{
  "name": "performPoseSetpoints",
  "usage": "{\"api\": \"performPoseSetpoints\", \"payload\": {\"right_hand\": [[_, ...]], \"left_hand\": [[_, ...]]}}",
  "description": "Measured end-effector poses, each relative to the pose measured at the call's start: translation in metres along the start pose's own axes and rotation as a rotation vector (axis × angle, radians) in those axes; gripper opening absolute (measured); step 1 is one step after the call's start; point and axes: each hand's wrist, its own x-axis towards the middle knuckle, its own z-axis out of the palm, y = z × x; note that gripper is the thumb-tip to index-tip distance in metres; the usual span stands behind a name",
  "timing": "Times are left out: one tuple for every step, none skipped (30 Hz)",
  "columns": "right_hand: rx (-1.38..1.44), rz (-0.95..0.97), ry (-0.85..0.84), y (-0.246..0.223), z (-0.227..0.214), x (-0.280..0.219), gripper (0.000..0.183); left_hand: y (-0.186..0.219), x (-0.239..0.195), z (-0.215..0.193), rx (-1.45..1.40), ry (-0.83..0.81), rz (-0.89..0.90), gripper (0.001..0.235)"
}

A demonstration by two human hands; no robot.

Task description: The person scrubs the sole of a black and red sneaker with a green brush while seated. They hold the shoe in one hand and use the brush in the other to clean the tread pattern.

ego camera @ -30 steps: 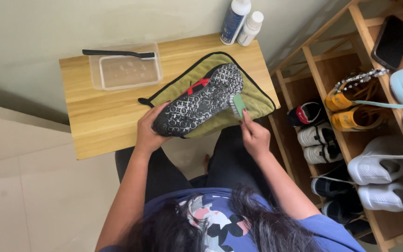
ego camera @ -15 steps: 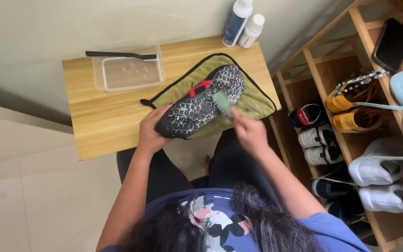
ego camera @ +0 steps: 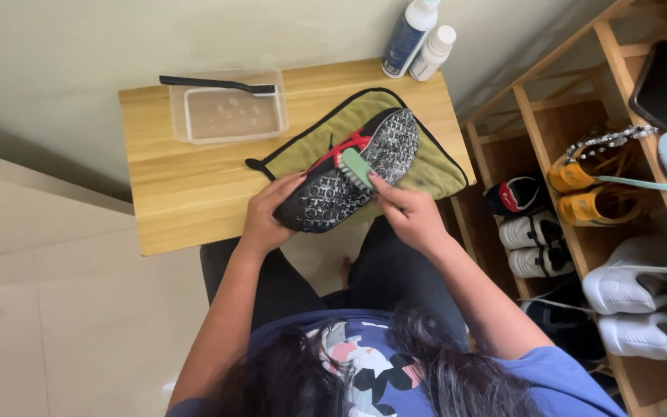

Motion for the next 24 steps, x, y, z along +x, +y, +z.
{"api": "performPoseSetpoints", "payload": {"right_hand": [[-0.004, 0.005, 0.0, 0.013, -0.006, 0.009, 0.038], [-0.043, -0.024, 0.039, 0.025, -0.012, 0.018, 0.028], [-0.082, -0.058, 0.075, 0.037, -0.017, 0.028, 0.023], [-0.087, -0.057, 0.071, 0.025, -0.022, 0.028, 0.023], [-0.029, -0.018, 0.086, 0.013, -0.027, 0.031, 0.029], [0.029, 0.021, 0.101, 0.0, -0.032, 0.034, 0.036], [0.03, 0.016, 0.099, -0.003, -0.023, 0.029, 0.036], [0.062, 0.008, 0.038, -0.006, -0.013, 0.024, 0.034], [0.095, 0.009, -0.024, -0.008, -0.004, 0.015, 0.033], [0.095, 0.011, -0.026, 0.003, -0.01, 0.019, 0.033], [0.039, -0.008, 0.011, 0.013, -0.015, 0.023, 0.028], [-0.016, -0.027, 0.047, 0.023, -0.019, 0.026, 0.026], [-0.018, -0.02, 0.043, 0.021, -0.022, 0.028, 0.026], [-0.012, 0.021, 0.077, 0.019, -0.025, 0.029, 0.031], [-0.004, 0.051, 0.121, 0.016, -0.029, 0.037, 0.037], [-0.004, 0.047, 0.126, 0.013, -0.024, 0.029, 0.037], [0.044, 0.025, 0.064, 0.01, -0.017, 0.02, 0.037], [0.091, 0.003, 0.003, 0.007, -0.009, 0.011, 0.036], [0.093, 0.008, 0.004, 0.005, -0.014, 0.015, 0.036], [0.062, 0.014, 0.028, 0.004, -0.019, 0.018, 0.031], [0.032, 0.023, 0.052, 0.002, -0.023, 0.02, 0.028], [0.035, 0.029, 0.053, 0.019, -0.023, 0.025, 0.028], [0.039, 0.077, 0.107, 0.036, -0.024, 0.03, 0.032], [0.044, 0.125, 0.161, 0.053, -0.026, 0.036, 0.037]], "left_hand": [[0.003, 0.001, 0.0, -0.006, -0.001, -0.002, 0.079], [0.006, 0.001, 0.0, -0.011, -0.002, -0.007, 0.078], [0.009, 0.001, -0.001, -0.014, 0.002, -0.013, 0.078], [0.011, -0.001, -0.001, -0.018, 0.006, -0.016, 0.078], [0.012, 0.0, -0.002, -0.023, 0.008, -0.017, 0.077], [0.013, 0.001, -0.002, -0.027, 0.01, -0.018, 0.077], [0.012, 0.002, -0.004, -0.025, 0.015, -0.017, 0.077], [0.012, 0.004, -0.005, -0.018, 0.013, -0.024, 0.077], [0.012, 0.003, -0.004, -0.015, 0.006, -0.036, 0.078], [0.013, 0.004, -0.005, -0.016, 0.005, -0.039, 0.078], [0.015, 0.004, -0.006, -0.025, 0.005, -0.046, 0.076], [0.017, 0.005, -0.006, -0.034, 0.005, -0.052, 0.075], [0.016, 0.002, -0.006, -0.039, 0.003, -0.059, 0.075], [0.015, 0.0, -0.005, -0.038, 0.005, -0.059, 0.076], [0.013, 0.005, -0.005, -0.032, 0.01, -0.046, 0.077], [0.012, 0.006, -0.004, -0.032, 0.01, -0.039, 0.077], [0.011, 0.005, -0.004, -0.029, 0.006, -0.047, 0.077], [0.009, 0.003, -0.005, -0.027, 0.002, -0.054, 0.077], [0.009, 0.003, -0.004, -0.028, -0.003, -0.056, 0.077], [0.01, 0.003, -0.002, -0.026, 0.008, -0.055, 0.078], [0.01, 0.003, -0.002, -0.025, 0.017, -0.054, 0.079], [0.011, 0.001, -0.003, -0.025, 0.01, -0.057, 0.079], [0.013, 0.003, -0.003, -0.023, 0.012, -0.055, 0.08], [0.015, 0.004, -0.003, -0.021, 0.014, -0.053, 0.081]]}}
